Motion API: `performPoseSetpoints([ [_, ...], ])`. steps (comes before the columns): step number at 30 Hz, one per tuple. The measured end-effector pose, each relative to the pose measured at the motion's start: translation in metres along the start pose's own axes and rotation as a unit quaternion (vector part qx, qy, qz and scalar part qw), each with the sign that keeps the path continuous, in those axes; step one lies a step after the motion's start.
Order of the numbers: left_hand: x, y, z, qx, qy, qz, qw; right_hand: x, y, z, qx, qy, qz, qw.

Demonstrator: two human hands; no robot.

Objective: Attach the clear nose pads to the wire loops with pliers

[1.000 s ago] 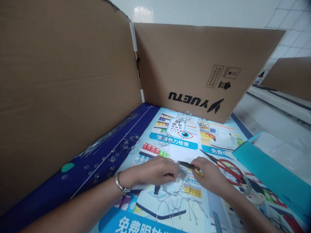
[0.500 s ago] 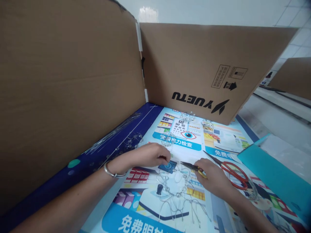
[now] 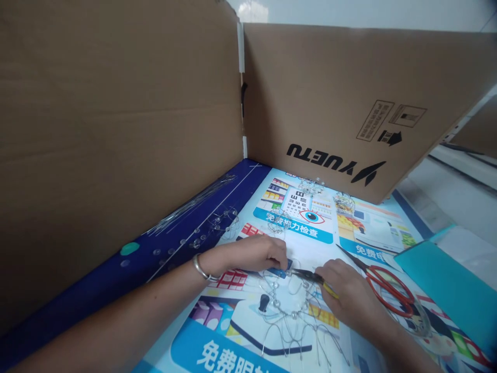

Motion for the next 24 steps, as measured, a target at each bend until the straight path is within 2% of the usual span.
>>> performPoseSetpoints([
  [12,-0.0079,-0.0011,0.0030,0.021,-0.206,-0.074,0.976,0.0036,0.0026,-0.0016,-0.012,0.042,0.019,0.999],
  [20,-0.0074,-0.0009,0.0016,0.002,-0.198,-0.074,0.977,0.0025,0.0016,-0.0013,-0.012,0.028,0.010,0.999],
  [24,-0.0096,-0.0013,0.0014,0.011,-0.199,-0.059,0.978,0.0036,0.0019,-0.0012,-0.013,0.024,0.005,1.000],
])
Point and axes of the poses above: each hand's wrist, its own y-axis away from the middle knuckle, its own z-axis out of the back of the hand, x = y × z, the point moved 2 cm from there along -y, towards the middle knuckle, and after that the axes turned 5 degrees about -y, right-handed, at the moved point
